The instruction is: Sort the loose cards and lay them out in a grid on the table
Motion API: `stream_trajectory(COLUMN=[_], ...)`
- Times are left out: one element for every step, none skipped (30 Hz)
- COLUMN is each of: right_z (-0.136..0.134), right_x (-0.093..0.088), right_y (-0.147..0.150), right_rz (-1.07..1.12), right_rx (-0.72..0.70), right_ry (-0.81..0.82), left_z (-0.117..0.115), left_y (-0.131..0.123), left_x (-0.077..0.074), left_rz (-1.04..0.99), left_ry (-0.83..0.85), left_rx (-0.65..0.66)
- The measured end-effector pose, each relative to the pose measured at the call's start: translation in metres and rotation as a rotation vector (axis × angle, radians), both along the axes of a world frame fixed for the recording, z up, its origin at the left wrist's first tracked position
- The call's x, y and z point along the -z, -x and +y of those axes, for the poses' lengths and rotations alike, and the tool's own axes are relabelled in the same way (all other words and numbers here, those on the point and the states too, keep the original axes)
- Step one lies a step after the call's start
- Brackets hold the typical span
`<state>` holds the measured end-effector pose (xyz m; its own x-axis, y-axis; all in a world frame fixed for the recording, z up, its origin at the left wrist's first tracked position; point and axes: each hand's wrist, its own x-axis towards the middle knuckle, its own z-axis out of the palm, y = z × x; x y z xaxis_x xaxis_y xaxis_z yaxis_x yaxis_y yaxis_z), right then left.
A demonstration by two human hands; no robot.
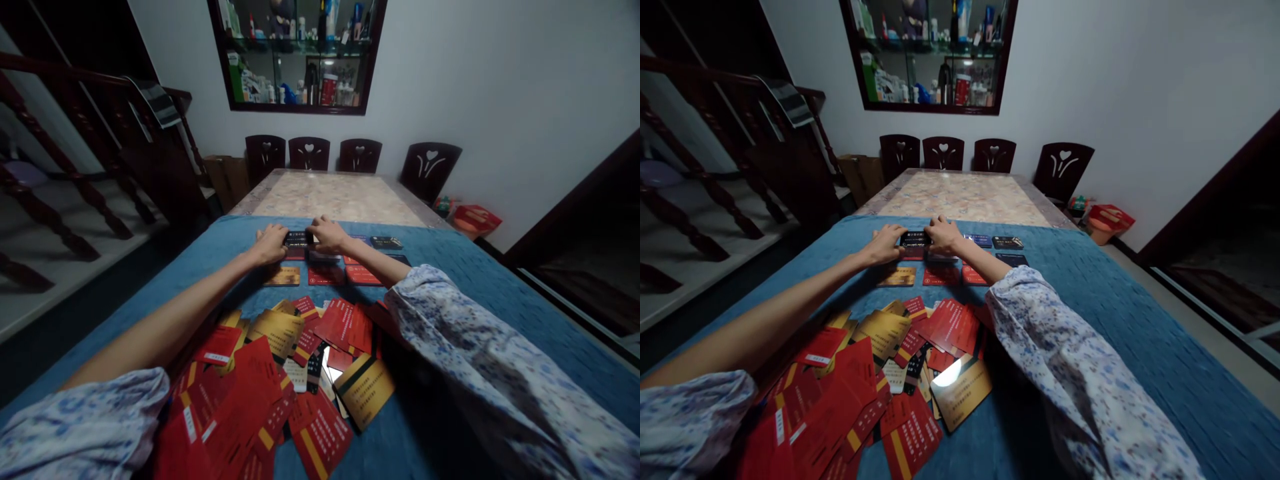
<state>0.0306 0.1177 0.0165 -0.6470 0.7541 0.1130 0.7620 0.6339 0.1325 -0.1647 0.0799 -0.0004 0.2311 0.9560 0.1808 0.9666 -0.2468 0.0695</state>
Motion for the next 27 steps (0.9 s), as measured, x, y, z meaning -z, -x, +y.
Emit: stream_trajectory(right_z=[0.003,0.006,0.009,0.012,0.014,0.016,0.019,0.021,0.023,0.025,0.028,0.03,0.033,0.035,0.038,0.04,0.042,0.045,0.047,0.05,0.052,0.054,0.056,0.058,0.059,0.06,0.062], right_x=[0.0,-0.001,-0.001,-0.002,-0.003,-0.004,-0.005,-0.005,-0.006,-0.006,-0.006,-0.005,-0.004,-0.003,-0.002,0.0,0.002,0.004,0.005,0.007,0.009,0.01,0.011,0.012,0.013,0.014,0.014], right_y=[0.002,0.004,0.006,0.008,0.01,0.012,0.014,0.016,0.018,0.02,0.022,0.024,0.025,0.026,0.027,0.028,0.029,0.029,0.03,0.031,0.031,0.032,0.032,0.033,0.034,0.034,0.034], right_rz=[-0.002,-0.004,-0.008,-0.011,-0.016,-0.023,-0.031,-0.04,-0.048,-0.056,-0.064,-0.069,-0.075,-0.08,-0.084,-0.087,-0.089,-0.09,-0.091,-0.093,-0.095,-0.098,-0.099,-0.1,-0.098,-0.095,-0.092], right_rx=[0.005,0.007,0.009,0.011,0.014,0.021,0.029,0.037,0.045,0.052,0.056,0.058,0.058,0.059,0.059,0.059,0.061,0.065,0.07,0.076,0.082,0.087,0.091,0.094,0.097,0.1,0.103], right_ry=[0.005,0.011,0.018,0.025,0.031,0.038,0.044,0.051,0.058,0.063,0.068,0.071,0.074,0.076,0.078,0.081,0.085,0.088,0.091,0.091,0.091,0.09,0.09,0.092,0.095,0.102,0.11], left_z=[0.004,0.009,0.013,0.018,0.022,0.027,0.032,0.037,0.041,0.046,0.05,0.054,0.058,0.062,0.065,0.068,0.071,0.073,0.076,0.078,0.08,0.082,0.084,0.085,0.087,0.088,0.089], left_y=[0.002,0.003,0.005,0.007,0.009,0.01,0.012,0.013,0.014,0.015,0.016,0.017,0.018,0.019,0.02,0.021,0.021,0.022,0.022,0.023,0.023,0.023,0.023,0.023,0.023,0.023,0.024], left_x=[0.001,0.002,0.002,0.003,0.005,0.006,0.007,0.008,0.009,0.011,0.012,0.013,0.015,0.016,0.018,0.019,0.021,0.022,0.023,0.024,0.025,0.026,0.027,0.027,0.028,0.028,0.027], left_rz=[-0.005,-0.011,-0.014,-0.014,-0.013,-0.015,-0.016,-0.016,-0.023,-0.03,-0.028,-0.026,-0.026,-0.024,-0.023,-0.021,-0.018,-0.015,-0.014,-0.015,-0.017,-0.02,-0.02,-0.02,-0.02,-0.02,-0.018], left_ry=[-0.006,-0.013,-0.015,-0.012,-0.008,-0.004,-0.001,0.003,0.003,0.006,0.013,0.015,0.02,0.024,0.028,0.032,0.035,0.037,0.037,0.039,0.042,0.045,0.051,0.057,0.062,0.066,0.072], left_rx=[-0.002,-0.003,-0.008,-0.008,-0.011,-0.007,-0.008,-0.011,-0.015,-0.013,-0.006,0.002,0.009,0.013,0.014,0.012,0.01,0.007,0.005,0.004,0.001,-0.002,-0.005,-0.007,-0.008,-0.009,-0.009])
